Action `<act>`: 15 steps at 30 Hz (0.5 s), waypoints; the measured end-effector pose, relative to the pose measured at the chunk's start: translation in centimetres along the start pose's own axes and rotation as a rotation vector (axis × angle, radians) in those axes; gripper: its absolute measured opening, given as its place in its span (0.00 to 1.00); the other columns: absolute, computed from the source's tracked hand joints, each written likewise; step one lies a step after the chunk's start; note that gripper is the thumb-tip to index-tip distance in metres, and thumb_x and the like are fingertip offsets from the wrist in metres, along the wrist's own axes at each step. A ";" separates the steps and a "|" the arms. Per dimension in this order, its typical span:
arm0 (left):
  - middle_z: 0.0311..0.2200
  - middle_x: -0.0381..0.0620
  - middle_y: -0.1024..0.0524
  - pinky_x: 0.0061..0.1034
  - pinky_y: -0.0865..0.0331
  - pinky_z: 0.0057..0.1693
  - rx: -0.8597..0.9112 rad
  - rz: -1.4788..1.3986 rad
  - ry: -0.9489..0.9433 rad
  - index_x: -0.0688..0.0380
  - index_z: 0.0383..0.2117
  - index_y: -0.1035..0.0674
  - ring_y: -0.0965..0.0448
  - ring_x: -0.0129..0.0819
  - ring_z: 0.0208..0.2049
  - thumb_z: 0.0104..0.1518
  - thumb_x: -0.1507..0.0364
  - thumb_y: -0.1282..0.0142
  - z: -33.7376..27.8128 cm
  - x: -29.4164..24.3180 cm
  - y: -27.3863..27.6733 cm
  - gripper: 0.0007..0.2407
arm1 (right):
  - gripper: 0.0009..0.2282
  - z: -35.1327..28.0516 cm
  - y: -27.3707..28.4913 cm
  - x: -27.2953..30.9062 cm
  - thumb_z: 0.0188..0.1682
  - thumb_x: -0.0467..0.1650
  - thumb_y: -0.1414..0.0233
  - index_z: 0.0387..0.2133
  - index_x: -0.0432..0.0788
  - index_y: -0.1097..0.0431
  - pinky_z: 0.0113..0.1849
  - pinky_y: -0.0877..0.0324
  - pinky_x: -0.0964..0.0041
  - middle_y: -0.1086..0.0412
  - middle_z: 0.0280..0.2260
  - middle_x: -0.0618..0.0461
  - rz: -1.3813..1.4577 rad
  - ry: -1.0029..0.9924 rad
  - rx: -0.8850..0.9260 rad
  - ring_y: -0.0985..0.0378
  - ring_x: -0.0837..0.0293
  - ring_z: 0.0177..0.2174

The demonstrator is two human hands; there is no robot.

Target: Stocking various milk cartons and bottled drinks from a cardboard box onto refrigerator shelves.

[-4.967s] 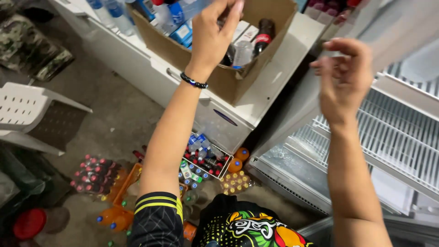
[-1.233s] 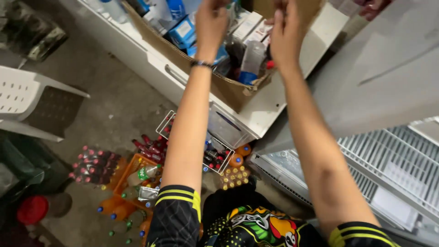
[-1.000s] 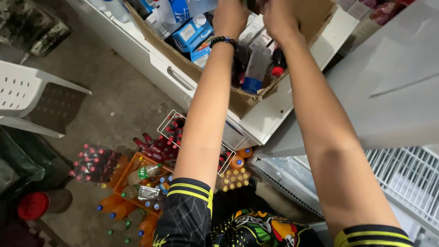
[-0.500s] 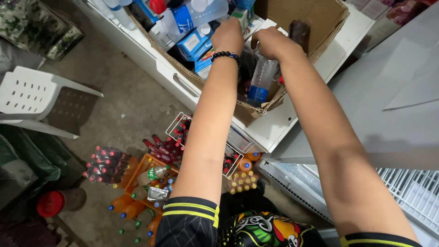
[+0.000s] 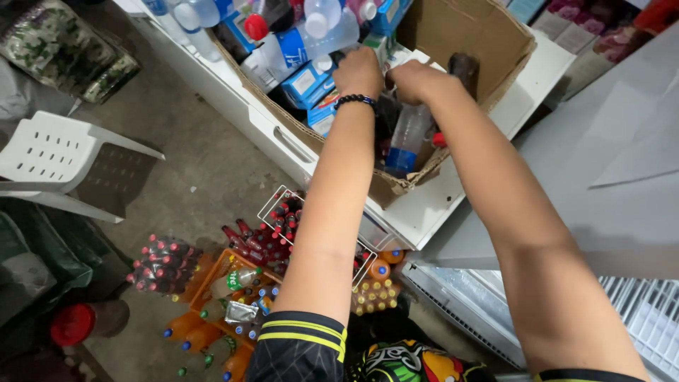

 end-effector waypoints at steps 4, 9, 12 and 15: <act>0.46 0.54 0.20 0.44 0.25 0.51 0.109 -0.094 0.069 0.54 0.41 0.18 0.19 0.51 0.48 0.57 0.67 0.48 -0.5 0.3 0.0 0.11 | 0.23 0.7 1.9 1.7 0.44 0.23 0.49 0.55 0.49 0.30 0.50 0.31 0.44 0.30 0.52 0.34 0.028 -0.033 0.067 0.28 0.36 0.52; 0.47 0.52 0.19 0.43 0.24 0.52 0.118 -0.056 0.091 0.52 0.42 0.17 0.19 0.49 0.50 0.61 0.69 0.54 0.4 0.5 -1.6 0.12 | 0.16 4.1 -0.5 0.3 0.57 0.29 0.53 0.59 0.42 0.36 0.51 0.32 0.41 0.31 0.53 0.30 0.121 0.023 -0.122 0.29 0.33 0.53; 0.48 0.50 0.20 0.45 0.26 0.52 0.135 -0.004 0.108 0.51 0.45 0.18 0.21 0.49 0.52 0.62 0.69 0.57 -0.2 0.4 -1.6 0.13 | 0.17 5.0 -1.7 -0.2 0.60 0.30 0.55 0.62 0.43 0.40 0.52 0.33 0.42 0.32 0.54 0.29 0.194 0.102 -0.166 0.30 0.32 0.54; 0.49 0.48 0.20 0.48 0.30 0.53 0.136 0.037 0.099 0.50 0.49 0.20 0.24 0.49 0.54 0.62 0.69 0.59 -0.5 0.3 -1.4 0.15 | 0.24 3.9 -0.5 1.2 0.54 0.29 0.50 0.65 0.43 0.43 0.53 0.34 0.43 0.32 0.53 0.28 0.154 0.155 -0.139 0.31 0.32 0.54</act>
Point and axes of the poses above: each hand's wrist, its own z-axis towards the middle knuckle, its own y-axis out of the back of the hand, x = y × z, the point moved 4 cm from there along z, towards the middle knuckle
